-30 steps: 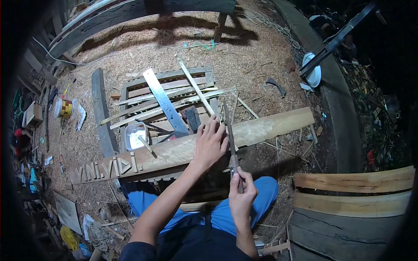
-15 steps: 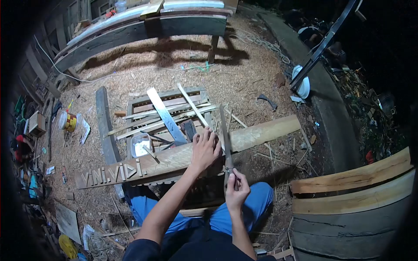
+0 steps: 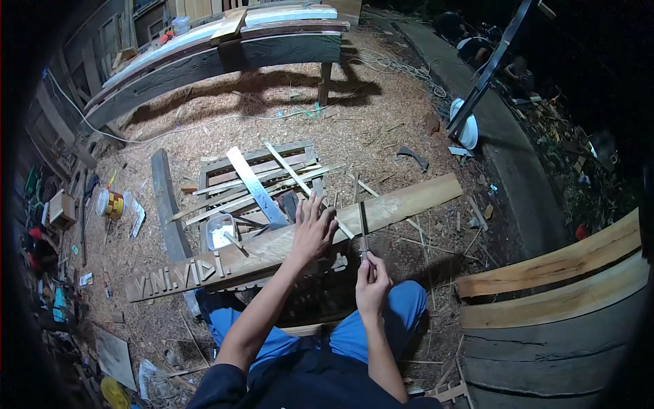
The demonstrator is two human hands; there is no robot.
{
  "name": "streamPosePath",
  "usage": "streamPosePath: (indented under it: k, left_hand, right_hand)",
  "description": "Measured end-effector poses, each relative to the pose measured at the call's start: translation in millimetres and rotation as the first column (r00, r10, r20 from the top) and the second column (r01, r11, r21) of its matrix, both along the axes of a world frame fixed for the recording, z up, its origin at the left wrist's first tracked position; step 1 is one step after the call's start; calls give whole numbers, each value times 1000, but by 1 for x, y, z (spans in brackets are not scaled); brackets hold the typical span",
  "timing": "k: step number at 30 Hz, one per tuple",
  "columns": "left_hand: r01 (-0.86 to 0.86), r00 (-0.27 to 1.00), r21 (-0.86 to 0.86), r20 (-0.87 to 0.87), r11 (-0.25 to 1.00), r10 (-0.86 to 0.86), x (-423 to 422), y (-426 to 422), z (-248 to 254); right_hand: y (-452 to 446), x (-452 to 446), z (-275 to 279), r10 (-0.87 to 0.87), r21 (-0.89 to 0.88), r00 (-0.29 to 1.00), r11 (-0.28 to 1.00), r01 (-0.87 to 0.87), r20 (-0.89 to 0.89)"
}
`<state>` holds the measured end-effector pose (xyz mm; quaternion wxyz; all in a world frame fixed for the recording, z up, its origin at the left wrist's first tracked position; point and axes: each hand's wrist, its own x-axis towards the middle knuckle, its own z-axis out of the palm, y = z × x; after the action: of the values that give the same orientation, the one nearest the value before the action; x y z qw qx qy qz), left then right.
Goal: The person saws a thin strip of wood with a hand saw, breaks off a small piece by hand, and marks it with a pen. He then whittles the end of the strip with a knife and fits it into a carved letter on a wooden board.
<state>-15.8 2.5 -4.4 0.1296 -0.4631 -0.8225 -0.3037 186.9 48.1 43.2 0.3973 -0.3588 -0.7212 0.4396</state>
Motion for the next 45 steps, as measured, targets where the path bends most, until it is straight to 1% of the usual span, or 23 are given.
streamPosePath:
  k: [4, 6, 8, 9, 10, 11, 14, 18, 20, 23, 25, 27, 30, 32, 33, 34, 35, 36, 39, 40, 41, 43, 45]
  left_hand:
    - [41, 999, -35, -18, 999, -42, -16, 1, -3]
    - [134, 990, -103, 56, 986, -129, -22, 3, 0]
    - [151, 986, -86, 79, 985, -144, -22, 5, 6]
    - [157, 983, -70, 108, 985, -149, -20, 4, 16]
    - [162, 971, -78, 190, 984, -145, -16, 3, 24]
    - [165, 971, -81, 188, 983, -148, -16, 2, 25]
    - [183, 978, 18, 102, 983, -184, -16, 4, 30]
    - [218, 972, 28, 78, 976, -220, -20, 4, 29]
    - [219, 970, 38, 98, 975, -222, -21, 3, 28]
    - [219, 967, 32, 125, 975, -221, -23, 1, 30]
    - [245, 968, 43, 39, 969, -246, -24, 1, 29]
    - [247, 967, 48, 55, 968, -249, -25, 3, 25]
    - [258, 966, 29, 12, 966, -258, -23, 1, 26]
    - [307, 951, -60, -17, 950, -308, -18, -1, 34]
    - [307, 951, -56, -18, 950, -308, -18, -1, 31]
    - [355, 929, -62, -90, 933, -360, -21, -1, 21]
    - [403, 898, -69, -161, 913, -409, -24, 0, 12]
    - [394, 855, -167, -294, 904, -427, -27, -2, 11]
    - [455, 829, -93, -318, 886, -460, -17, 0, 12]
    - [485, 827, -62, -292, 872, -481, -11, -3, 17]
    - [496, 819, -57, -302, 866, -489, -3, -3, 22]
    - [564, 780, 32, -350, 825, -519, 11, -7, 30]
    - [559, 789, 44, -333, 828, -516, 23, -8, 42]
  right_hand:
    - [3, -7, 15, 25, 49, 999, 998, -27, 34]
    - [5, -9, 17, 27, 59, 998, 998, -31, 62]
    - [10, -17, 15, -20, 191, 983, 981, -16, 184]
    - [13, -20, 16, -27, 192, 984, 981, -8, 179]
    - [16, -24, 17, -37, 217, 979, 976, -8, 199]
    - [19, -28, 17, -46, 241, 974, 971, -9, 221]
    - [32, -41, 13, -71, 302, 973, 953, 1, 219]
    - [39, -62, -6, -89, 371, 972, 929, 2, 219]
    - [39, -69, -20, -90, 393, 977, 920, 7, 193]
    - [36, -69, -7, -123, 424, 968, 905, 19, 218]
    - [36, -69, -12, -135, 443, 968, 896, 29, 210]
    - [36, -67, -13, -109, 425, 977, 905, 20, 185]
    - [35, -63, -11, -87, 407, 980, 913, 7, 178]
    - [31, -56, -6, -100, 425, 979, 905, 16, 177]
    - [29, -52, -4, -111, 440, 977, 898, 21, 180]
    - [28, -48, -4, -112, 444, 978, 896, 22, 178]
    - [28, -44, -7, -112, 446, 986, 894, 45, 127]
    - [27, -38, -4, -114, 447, 991, 892, 69, 75]
    - [22, -21, 5, -129, 464, 990, 882, 85, 64]
    - [22, -16, 6, -129, 456, 990, 885, 93, 50]
    - [23, -12, 8, -142, 463, 989, 880, 107, 42]
    - [23, -5, 15, -157, 444, 987, 884, 148, -18]
    - [24, 3, 23, -178, 466, 983, 866, 180, -49]
